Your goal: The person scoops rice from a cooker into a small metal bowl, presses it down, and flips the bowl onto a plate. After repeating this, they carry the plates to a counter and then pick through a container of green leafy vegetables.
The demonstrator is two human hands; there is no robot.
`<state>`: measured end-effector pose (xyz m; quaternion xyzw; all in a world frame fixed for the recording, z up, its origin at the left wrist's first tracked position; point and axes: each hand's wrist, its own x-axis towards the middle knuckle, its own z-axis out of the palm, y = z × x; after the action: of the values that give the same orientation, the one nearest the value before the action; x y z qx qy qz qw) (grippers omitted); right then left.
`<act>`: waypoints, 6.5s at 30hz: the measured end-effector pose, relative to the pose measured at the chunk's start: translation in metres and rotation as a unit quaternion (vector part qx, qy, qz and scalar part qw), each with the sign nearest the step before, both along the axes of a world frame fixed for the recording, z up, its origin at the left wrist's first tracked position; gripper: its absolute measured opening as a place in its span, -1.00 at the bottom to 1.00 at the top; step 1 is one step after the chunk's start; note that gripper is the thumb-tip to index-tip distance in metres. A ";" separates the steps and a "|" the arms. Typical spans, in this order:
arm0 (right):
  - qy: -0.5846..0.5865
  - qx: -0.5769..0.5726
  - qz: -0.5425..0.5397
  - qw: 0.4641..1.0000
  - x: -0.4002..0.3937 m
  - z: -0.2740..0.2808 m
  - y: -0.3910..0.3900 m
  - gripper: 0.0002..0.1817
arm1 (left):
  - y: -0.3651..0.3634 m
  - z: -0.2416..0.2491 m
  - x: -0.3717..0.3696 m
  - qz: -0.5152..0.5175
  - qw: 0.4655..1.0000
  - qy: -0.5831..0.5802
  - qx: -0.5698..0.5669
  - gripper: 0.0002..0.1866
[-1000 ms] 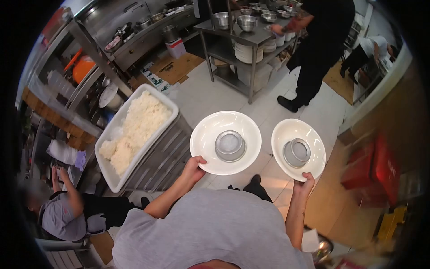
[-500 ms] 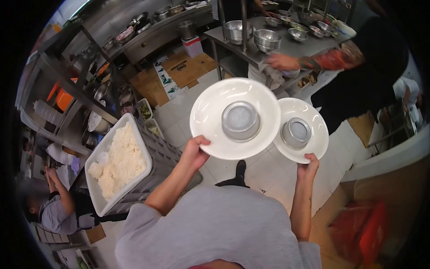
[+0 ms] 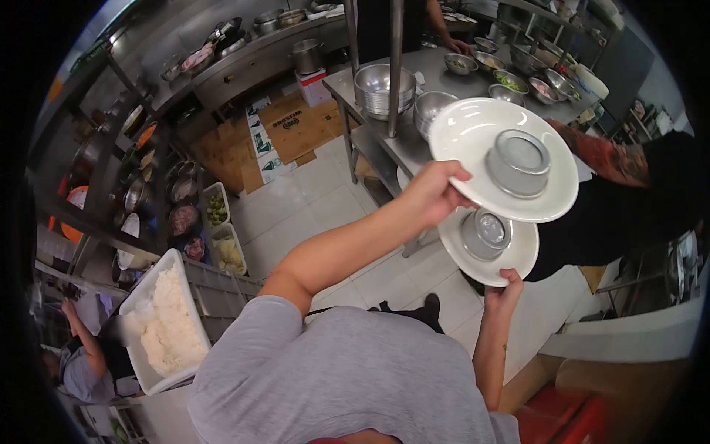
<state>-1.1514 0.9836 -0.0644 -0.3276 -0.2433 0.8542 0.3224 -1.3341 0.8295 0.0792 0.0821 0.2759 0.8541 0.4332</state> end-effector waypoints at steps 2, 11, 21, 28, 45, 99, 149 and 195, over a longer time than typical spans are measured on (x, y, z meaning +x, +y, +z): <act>-0.017 0.019 0.001 1.000 -0.026 0.002 0.034 -0.33 | 0.046 -0.010 -0.018 -0.008 1.000 -0.005 0.013 -0.60; -0.075 0.055 0.013 0.996 -0.128 -0.027 0.194 -0.37 | 0.212 -0.065 -0.102 0.072 0.996 -0.052 -0.018 -0.70; -0.076 0.095 0.116 0.986 -0.239 -0.057 0.288 -0.40 | 0.315 -0.100 -0.238 0.301 0.943 -0.131 -0.047 -0.81; -0.169 0.183 0.146 0.957 -0.280 -0.060 0.318 -0.60 | 0.337 -0.111 -0.312 0.399 0.878 -0.247 -0.096 -0.73; -0.232 0.233 0.239 0.914 -0.321 -0.057 0.310 -0.58 | 0.392 -0.216 -0.447 0.484 0.748 -0.095 -0.444 -0.21; 0.478 0.183 0.840 0.180 0.367 0.084 -1.010 -0.91 | -0.846 -0.427 0.666 0.429 0.429 -0.072 -0.792 -0.75; 0.713 0.351 0.409 -0.448 1.125 -0.020 -1.547 -0.59 | -0.861 0.095 1.537 0.506 -0.502 -0.570 -0.409 -0.66; 0.726 0.130 0.245 -0.629 1.322 -0.036 -1.242 -0.54 | -0.373 0.114 1.554 0.100 -0.387 -0.834 -0.381 -0.59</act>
<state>0.1708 -0.2583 -0.1005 -0.9278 -0.1954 0.2525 0.1933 0.2197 0.4568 0.1929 0.9363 0.1347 0.3243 -0.0081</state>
